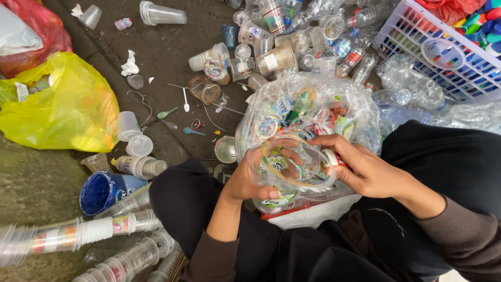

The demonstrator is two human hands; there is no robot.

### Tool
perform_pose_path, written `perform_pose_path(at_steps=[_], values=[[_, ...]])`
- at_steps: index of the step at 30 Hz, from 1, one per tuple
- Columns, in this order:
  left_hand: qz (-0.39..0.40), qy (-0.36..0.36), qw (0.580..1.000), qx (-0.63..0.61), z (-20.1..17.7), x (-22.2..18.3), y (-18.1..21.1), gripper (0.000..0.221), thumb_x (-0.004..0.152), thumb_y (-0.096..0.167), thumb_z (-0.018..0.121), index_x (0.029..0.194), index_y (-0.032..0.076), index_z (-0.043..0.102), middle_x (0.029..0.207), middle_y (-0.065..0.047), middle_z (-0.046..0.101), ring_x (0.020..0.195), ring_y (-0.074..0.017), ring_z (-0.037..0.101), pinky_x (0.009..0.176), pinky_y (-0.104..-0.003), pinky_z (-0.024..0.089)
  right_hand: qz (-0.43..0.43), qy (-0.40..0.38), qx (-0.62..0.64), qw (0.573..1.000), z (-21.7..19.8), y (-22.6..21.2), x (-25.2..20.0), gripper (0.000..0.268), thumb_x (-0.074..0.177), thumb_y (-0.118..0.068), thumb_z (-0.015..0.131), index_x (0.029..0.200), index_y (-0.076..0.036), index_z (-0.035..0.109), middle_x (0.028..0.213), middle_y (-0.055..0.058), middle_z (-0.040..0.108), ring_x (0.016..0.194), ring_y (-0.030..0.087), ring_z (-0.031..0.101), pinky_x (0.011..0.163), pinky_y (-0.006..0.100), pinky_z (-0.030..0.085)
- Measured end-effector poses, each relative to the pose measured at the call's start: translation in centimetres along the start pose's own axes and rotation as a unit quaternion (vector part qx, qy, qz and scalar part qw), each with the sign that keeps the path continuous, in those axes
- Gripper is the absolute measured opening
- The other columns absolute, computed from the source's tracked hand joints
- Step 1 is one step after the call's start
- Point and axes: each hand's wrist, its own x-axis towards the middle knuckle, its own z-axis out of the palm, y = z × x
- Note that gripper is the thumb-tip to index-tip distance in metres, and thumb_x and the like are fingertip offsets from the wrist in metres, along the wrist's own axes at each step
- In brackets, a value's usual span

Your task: Cutting the rims off plastic cups and sorting them into a bag at a recycling center.

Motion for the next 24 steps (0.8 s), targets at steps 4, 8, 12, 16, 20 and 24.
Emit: perform_pose_path(at_steps=[4, 8, 12, 16, 20, 24], values=[[0.023, 0.008, 0.999, -0.027, 0.7, 0.9, 0.2, 0.095, 0.067, 0.032, 0.087, 0.146, -0.005, 0.050, 0.134, -0.009, 0.063, 0.121, -0.0197, 0.066, 0.104, -0.037, 0.057, 0.191, -0.012, 0.013, 0.981, 0.5, 0.1, -0.3, 0.056, 0.096, -0.033, 0.058, 0.145, -0.008, 0.046, 0.100, 0.011, 0.074, 0.092, 0.027, 0.071, 0.081, 0.038, 0.057], [-0.010, -0.011, 1.000, -0.025, 0.3, 0.7, -0.5, 0.096, 0.066, 0.031, 0.088, 0.145, -0.005, 0.048, 0.122, -0.014, 0.066, 0.115, -0.0227, 0.067, 0.103, -0.039, 0.056, 0.106, -0.023, 0.035, 0.993, -0.1, -1.2, 0.3, 0.059, 0.099, -0.032, 0.056, 0.149, -0.004, 0.038, 0.120, 0.014, 0.070, 0.105, 0.029, 0.073, 0.088, 0.039, 0.055], [0.004, -0.036, 0.999, 0.000, 0.2, 0.0, -1.1, 0.095, 0.067, 0.030, 0.088, 0.147, -0.004, 0.049, 0.117, -0.014, 0.067, 0.108, -0.0192, 0.065, 0.097, -0.034, 0.054, 0.098, -0.045, 0.036, 0.994, 0.0, -1.2, 0.1, 0.060, 0.100, -0.031, 0.055, 0.151, -0.004, 0.037, 0.121, 0.015, 0.070, 0.104, 0.031, 0.074, 0.085, 0.040, 0.055], [0.003, -0.040, 0.999, 0.022, 0.4, 0.1, -0.8, 0.097, 0.066, 0.032, 0.088, 0.146, -0.004, 0.049, 0.116, -0.014, 0.068, 0.101, -0.0191, 0.067, 0.094, -0.033, 0.056, 0.142, -0.070, 0.035, 0.987, -0.3, -1.6, 0.5, 0.065, 0.097, -0.032, 0.055, 0.154, -0.008, 0.035, 0.110, 0.014, 0.073, 0.087, 0.030, 0.076, 0.077, 0.040, 0.055], [-0.005, -0.054, 0.998, 0.008, 0.3, 0.0, -0.8, 0.097, 0.064, 0.032, 0.087, 0.145, -0.004, 0.050, 0.115, -0.013, 0.068, 0.102, -0.0188, 0.066, 0.095, -0.034, 0.055, 0.089, -0.063, 0.019, 0.994, -0.2, -1.0, 0.2, 0.059, 0.099, -0.030, 0.056, 0.150, -0.006, 0.038, 0.109, 0.015, 0.071, 0.088, 0.032, 0.074, 0.076, 0.041, 0.055], [-0.028, -0.094, 0.995, -0.007, 1.0, 0.0, -0.2, 0.094, 0.065, 0.031, 0.085, 0.145, -0.006, 0.052, 0.109, -0.013, 0.069, 0.099, -0.0177, 0.065, 0.096, -0.031, 0.052, 0.072, -0.052, 0.014, 0.996, 0.4, 0.9, -0.4, 0.049, 0.099, -0.029, 0.059, 0.141, -0.007, 0.044, 0.115, 0.014, 0.069, 0.089, 0.031, 0.074, 0.076, 0.040, 0.056]])
